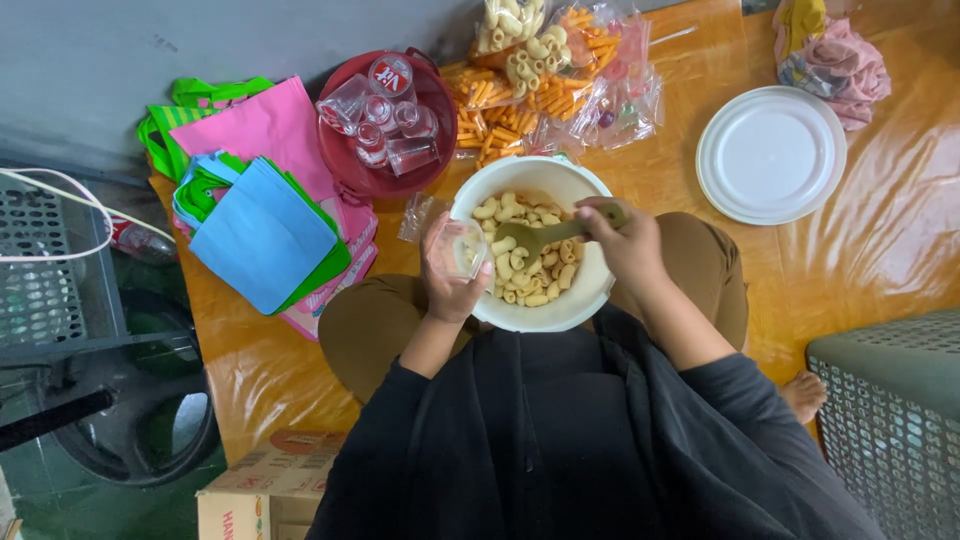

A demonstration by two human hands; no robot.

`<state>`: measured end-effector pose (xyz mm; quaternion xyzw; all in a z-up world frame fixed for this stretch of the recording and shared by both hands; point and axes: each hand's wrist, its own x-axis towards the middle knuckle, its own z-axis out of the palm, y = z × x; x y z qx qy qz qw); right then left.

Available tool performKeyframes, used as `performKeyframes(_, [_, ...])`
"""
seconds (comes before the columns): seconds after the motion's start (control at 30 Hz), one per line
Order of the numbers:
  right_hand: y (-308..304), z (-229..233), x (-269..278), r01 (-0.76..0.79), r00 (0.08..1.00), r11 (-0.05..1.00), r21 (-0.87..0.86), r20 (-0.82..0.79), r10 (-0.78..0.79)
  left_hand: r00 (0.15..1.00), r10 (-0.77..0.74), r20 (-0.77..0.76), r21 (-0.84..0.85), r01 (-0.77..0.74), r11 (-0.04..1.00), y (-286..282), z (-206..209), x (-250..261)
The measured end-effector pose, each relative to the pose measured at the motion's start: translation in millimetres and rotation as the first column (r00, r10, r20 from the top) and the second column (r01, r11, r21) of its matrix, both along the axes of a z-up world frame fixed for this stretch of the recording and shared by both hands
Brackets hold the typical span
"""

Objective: The person scoops snacks from a white bucket into a small plastic cup using a large green spoon, then pours the snacks from the cup into a clear plastic bag.

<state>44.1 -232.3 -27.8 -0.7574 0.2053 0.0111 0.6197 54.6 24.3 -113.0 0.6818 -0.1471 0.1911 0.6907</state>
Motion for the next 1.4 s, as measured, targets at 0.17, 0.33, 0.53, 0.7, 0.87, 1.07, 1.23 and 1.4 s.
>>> performKeyframes(0.17, [-36.9,-31.1,-5.5,0.172,0.983,0.966,0.194,0.024,-0.180,1.000,-0.007,-0.009,-0.004,0.007,1.000,-1.7,1.8,-1.1])
performKeyframes(0.33, [-52.0,-22.0,-14.3,0.307,0.936,0.852,0.423,0.028,-0.351,0.999,0.017,0.038,0.143,-0.022,0.989,-3.1,18.0,0.6])
performKeyframes(0.53, [-54.3,21.7,-28.7,0.138,0.836,0.910,0.391,0.447,-0.319,1.000,0.003,-0.024,0.200,0.002,0.980,-8.1,40.2,-1.6])
performKeyframes(0.7, [-25.0,95.4,-38.2,-0.090,0.511,0.988,-0.124,0.846,0.153,0.999,0.015,-0.032,0.269,-0.006,0.963,-7.1,41.9,-3.0])
performKeyframes(0.87, [-28.0,93.6,-39.3,-0.127,0.521,0.951,-0.282,0.797,0.306,0.998,0.033,-0.044,0.237,-0.022,0.971,-4.7,34.8,-3.2])
performKeyframes(1.07, [-35.7,76.6,-18.6,-0.124,0.770,0.889,-0.440,0.523,0.366,0.999,0.015,-0.039,0.103,-0.011,0.995,-3.6,28.4,-2.4])
performKeyframes(1.23, [-13.1,46.6,-15.5,-0.305,0.870,0.861,-0.407,0.249,0.425,0.998,-0.010,-0.057,0.113,0.016,0.993,-2.3,30.7,-2.2])
performKeyframes(1.4, [4.7,34.8,-13.6,-0.467,0.853,0.826,-0.316,0.087,0.515,0.997,-0.031,-0.075,0.084,0.038,0.996,-1.5,34.2,-1.8])
